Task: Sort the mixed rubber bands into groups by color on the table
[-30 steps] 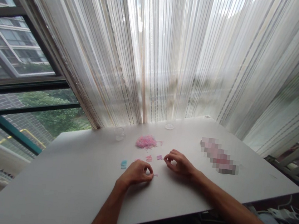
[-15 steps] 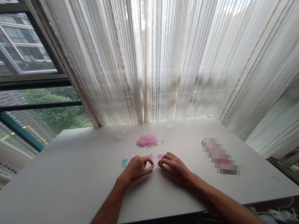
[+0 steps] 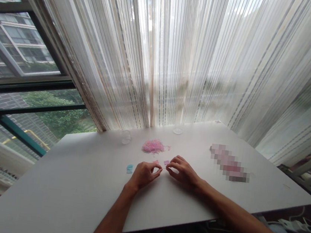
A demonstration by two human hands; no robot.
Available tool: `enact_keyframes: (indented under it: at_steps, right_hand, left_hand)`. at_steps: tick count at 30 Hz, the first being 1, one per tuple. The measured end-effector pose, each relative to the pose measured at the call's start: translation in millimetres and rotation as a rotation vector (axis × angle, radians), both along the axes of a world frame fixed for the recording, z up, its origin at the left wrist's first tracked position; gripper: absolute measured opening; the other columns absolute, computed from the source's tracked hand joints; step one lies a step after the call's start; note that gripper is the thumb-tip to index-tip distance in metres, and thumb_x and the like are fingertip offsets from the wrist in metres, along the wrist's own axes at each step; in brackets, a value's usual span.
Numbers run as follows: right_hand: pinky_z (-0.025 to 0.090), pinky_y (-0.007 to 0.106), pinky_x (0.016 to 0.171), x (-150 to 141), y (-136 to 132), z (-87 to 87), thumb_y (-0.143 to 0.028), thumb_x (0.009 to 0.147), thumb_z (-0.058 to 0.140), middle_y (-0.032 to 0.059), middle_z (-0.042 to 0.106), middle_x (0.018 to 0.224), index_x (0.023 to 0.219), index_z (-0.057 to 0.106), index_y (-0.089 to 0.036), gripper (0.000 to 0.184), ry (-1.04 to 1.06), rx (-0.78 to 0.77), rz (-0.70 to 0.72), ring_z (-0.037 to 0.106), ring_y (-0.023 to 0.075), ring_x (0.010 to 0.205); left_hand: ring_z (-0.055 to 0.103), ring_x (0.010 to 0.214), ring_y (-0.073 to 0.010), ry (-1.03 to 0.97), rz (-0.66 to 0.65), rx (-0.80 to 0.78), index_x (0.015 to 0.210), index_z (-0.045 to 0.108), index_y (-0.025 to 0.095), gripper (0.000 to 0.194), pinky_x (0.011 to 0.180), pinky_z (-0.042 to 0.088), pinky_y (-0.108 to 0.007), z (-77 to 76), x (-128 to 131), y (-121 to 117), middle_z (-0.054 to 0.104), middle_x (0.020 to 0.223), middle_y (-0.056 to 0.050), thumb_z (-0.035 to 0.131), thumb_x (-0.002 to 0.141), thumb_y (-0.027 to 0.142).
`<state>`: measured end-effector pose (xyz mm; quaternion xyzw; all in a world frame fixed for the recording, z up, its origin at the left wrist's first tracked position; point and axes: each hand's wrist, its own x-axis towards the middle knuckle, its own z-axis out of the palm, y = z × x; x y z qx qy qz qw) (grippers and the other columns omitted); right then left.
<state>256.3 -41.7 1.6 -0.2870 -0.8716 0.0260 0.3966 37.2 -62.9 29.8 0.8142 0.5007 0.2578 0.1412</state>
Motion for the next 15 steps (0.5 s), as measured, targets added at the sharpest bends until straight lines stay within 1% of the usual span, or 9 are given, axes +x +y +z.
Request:
enact_keyframes:
  at_steps: [3,8,11,15]
  right_hand:
    - [0.051,0.031,0.070,0.2,-0.1,0.6,-0.019,0.091,0.060,0.0059,0.066,0.082,0.091,0.069,-0.023,0.010,0.014,-0.010,0.012,0.058,0.0190,0.078]
    - [0.051,0.030,0.070,-1.1,-1.2,1.9,-0.019,0.091,0.061,0.0057,0.066,0.081,0.089,0.069,-0.023,0.010,0.025,-0.009,0.038,0.057,0.0187,0.078]
    - [0.051,0.030,0.070,-1.4,-1.8,2.1,-0.019,0.091,0.061,0.0059,0.066,0.081,0.089,0.070,-0.023,0.010,0.024,-0.018,0.040,0.057,0.0188,0.078]
    - [0.052,0.031,0.073,0.1,-1.3,2.0,-0.019,0.089,0.063,0.0063,0.067,0.084,0.091,0.069,-0.023,0.007,0.019,-0.027,0.053,0.059,0.0191,0.081]
  left_hand:
    - [0.041,0.049,-0.0092,0.004,0.004,-0.010,0.095,0.079,0.021,0.020,0.056,0.033,-0.021,-0.7,-0.8,0.5,0.051,0.052,0.004,0.066,0.084,0.032]
    - [0.040,0.049,-0.0092,-0.011,0.018,0.002,0.093,0.079,0.021,0.021,0.055,0.033,-0.022,-1.4,-0.4,0.7,0.050,0.052,0.004,0.065,0.085,0.034]
    - [0.041,0.049,-0.0096,-0.015,0.020,0.004,0.097,0.079,0.021,0.023,0.056,0.034,-0.022,-1.2,-0.1,0.5,0.052,0.052,0.004,0.065,0.085,0.034]
    - [0.043,0.051,-0.0098,-0.008,0.000,-0.003,0.093,0.080,0.022,0.020,0.057,0.034,-0.022,-0.4,-0.1,0.0,0.055,0.053,0.002,0.064,0.085,0.031]
